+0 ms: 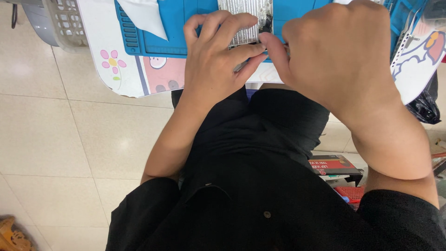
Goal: Repairing a mobile phone by disassembling components on a workbench.
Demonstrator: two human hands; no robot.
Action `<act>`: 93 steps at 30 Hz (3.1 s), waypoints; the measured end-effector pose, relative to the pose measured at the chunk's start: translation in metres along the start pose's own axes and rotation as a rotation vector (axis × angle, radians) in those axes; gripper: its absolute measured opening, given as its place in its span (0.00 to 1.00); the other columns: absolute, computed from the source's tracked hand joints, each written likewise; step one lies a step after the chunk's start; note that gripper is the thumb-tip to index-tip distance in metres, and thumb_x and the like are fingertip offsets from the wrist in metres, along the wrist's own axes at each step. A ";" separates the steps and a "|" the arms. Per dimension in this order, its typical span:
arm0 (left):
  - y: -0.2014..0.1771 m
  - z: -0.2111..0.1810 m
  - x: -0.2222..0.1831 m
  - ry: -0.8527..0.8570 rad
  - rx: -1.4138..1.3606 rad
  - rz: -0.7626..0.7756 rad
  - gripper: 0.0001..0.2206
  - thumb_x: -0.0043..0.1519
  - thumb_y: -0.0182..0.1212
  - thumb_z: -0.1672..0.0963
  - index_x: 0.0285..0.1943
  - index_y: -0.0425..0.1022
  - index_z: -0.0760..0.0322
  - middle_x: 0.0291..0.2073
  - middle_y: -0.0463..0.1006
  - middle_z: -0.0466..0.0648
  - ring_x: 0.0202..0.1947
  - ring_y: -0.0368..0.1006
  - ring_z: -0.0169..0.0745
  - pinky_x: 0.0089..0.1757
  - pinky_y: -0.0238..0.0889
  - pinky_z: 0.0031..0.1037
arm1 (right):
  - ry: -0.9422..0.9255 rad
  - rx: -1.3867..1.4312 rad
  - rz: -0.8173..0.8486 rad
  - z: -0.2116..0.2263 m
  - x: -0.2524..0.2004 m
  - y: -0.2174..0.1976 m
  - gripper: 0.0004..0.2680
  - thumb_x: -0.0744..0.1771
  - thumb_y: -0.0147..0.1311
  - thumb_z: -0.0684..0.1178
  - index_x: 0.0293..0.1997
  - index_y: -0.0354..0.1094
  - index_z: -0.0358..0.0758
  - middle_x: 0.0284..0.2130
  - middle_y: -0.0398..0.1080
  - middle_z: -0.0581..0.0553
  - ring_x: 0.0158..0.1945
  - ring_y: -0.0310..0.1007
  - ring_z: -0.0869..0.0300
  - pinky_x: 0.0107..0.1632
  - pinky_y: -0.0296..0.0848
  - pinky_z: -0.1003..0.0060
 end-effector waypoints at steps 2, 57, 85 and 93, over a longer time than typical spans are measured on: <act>0.001 0.000 0.000 -0.004 0.003 0.015 0.05 0.62 0.75 0.53 0.43 0.86 0.52 0.59 0.74 0.39 0.61 0.65 0.42 0.61 0.47 0.42 | -0.010 0.033 -0.008 -0.003 -0.002 -0.002 0.17 0.67 0.62 0.62 0.20 0.71 0.46 0.11 0.59 0.52 0.18 0.59 0.60 0.27 0.58 0.67; -0.001 -0.004 -0.003 0.031 0.017 -0.010 0.05 0.61 0.76 0.53 0.44 0.87 0.50 0.59 0.75 0.39 0.61 0.63 0.43 0.61 0.46 0.42 | 0.027 0.230 -0.180 -0.005 -0.011 -0.005 0.13 0.69 0.67 0.51 0.22 0.74 0.44 0.13 0.63 0.50 0.20 0.65 0.56 0.29 0.63 0.62; 0.012 -0.002 0.012 -0.059 0.050 0.099 0.22 0.58 0.78 0.54 0.61 0.77 0.55 0.60 0.73 0.40 0.59 0.66 0.41 0.60 0.48 0.36 | 0.519 1.192 -0.621 -0.071 -0.154 0.132 0.11 0.72 0.60 0.51 0.43 0.70 0.30 0.31 0.73 0.42 0.29 0.66 0.63 0.32 0.60 0.72; 0.012 -0.002 0.017 -0.069 0.054 0.088 0.21 0.59 0.83 0.53 0.58 0.80 0.57 0.56 0.74 0.43 0.58 0.66 0.46 0.60 0.51 0.39 | 0.517 1.376 -0.686 -0.073 -0.148 0.128 0.13 0.75 0.56 0.55 0.50 0.64 0.31 0.32 0.72 0.43 0.30 0.73 0.64 0.34 0.69 0.73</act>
Point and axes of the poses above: each hand's wrist, its own x-axis towards the middle knuckle, its own y-axis out of the palm, z = x × y, the point moved 10 cm from there along x, towards the middle knuckle
